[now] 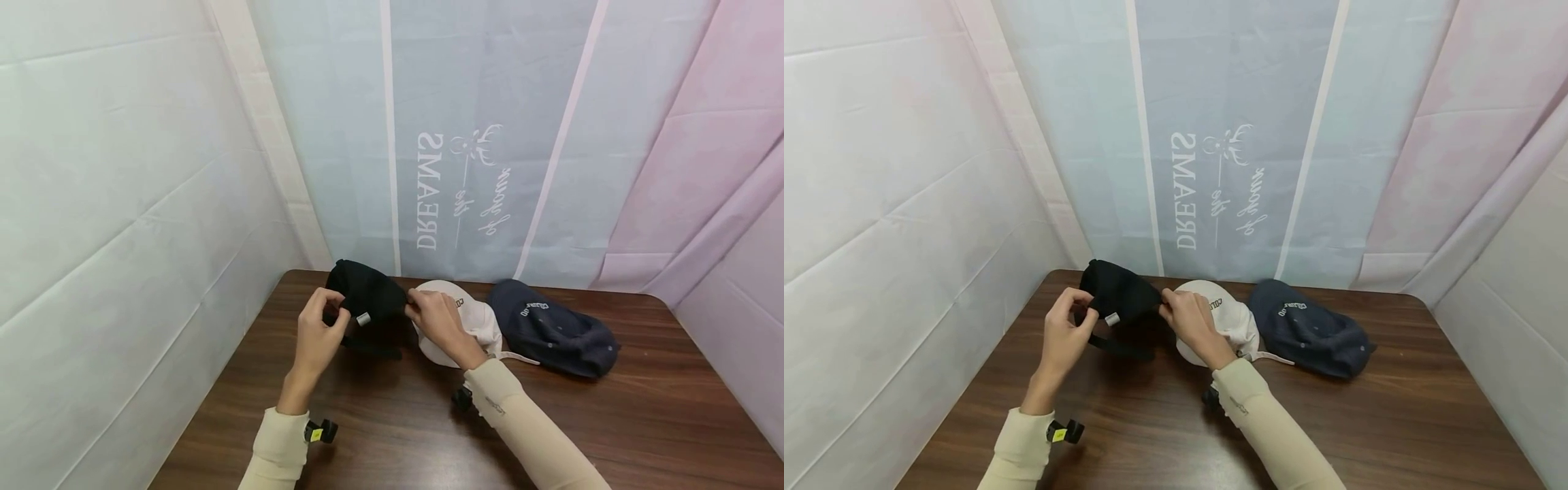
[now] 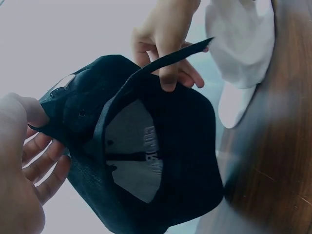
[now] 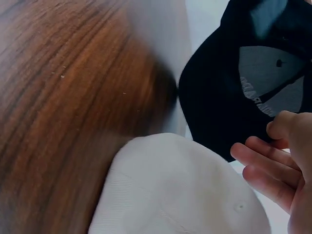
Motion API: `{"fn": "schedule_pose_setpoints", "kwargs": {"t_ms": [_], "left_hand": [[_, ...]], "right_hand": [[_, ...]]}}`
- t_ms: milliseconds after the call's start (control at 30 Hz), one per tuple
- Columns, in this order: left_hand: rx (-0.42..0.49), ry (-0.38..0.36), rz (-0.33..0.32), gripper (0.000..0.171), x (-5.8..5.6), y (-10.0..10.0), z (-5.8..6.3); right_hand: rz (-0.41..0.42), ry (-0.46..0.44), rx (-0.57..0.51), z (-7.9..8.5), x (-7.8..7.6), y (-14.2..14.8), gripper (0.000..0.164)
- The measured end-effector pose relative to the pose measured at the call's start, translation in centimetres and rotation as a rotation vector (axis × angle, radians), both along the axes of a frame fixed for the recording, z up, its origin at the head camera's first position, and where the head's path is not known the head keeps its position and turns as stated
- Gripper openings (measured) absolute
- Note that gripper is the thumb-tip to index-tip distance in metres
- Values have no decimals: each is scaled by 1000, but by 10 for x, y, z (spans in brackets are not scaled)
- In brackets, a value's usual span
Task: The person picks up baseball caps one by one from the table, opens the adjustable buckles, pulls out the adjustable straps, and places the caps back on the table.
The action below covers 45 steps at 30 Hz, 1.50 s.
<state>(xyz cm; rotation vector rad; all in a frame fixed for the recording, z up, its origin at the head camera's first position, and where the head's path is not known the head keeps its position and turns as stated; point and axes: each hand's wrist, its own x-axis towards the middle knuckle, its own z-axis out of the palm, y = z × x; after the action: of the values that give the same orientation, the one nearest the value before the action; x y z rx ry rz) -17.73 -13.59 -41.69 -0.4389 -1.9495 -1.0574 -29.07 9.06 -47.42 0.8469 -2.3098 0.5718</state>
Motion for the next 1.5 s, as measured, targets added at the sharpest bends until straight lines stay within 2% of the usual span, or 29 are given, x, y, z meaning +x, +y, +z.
{"fn": "schedule_pose_setpoints", "kwargs": {"t_ms": [33, 267, 567, 800, 967, 1267, 1500], "left_hand": [[0, -8, -3, 20, 0, 0, -1], [-27, -94, -35, 21, -19, -18, -37], [-79, -217, -70, 23, -21, -16, -51], [-99, -326, -85, 22, -24, -13, -63], [-123, -397, -91, 20, -27, -10, -70], [-153, -512, -81, 22, -30, -10, -83], [-193, -603, -86, 26, -28, -10, -89]], "right_hand": [[-7, -7, 4, -1, 0, -1, 27], [-46, -47, 36, -6, -3, -3, 30], [-103, -114, 137, -12, -9, -6, 11], [-124, -173, 201, -16, -11, -7, 6], [-112, -207, 257, -17, -8, -7, 12], [-56, -244, 246, -24, -9, -7, 19], [-44, -258, 259, -24, -6, -6, 16]]}}
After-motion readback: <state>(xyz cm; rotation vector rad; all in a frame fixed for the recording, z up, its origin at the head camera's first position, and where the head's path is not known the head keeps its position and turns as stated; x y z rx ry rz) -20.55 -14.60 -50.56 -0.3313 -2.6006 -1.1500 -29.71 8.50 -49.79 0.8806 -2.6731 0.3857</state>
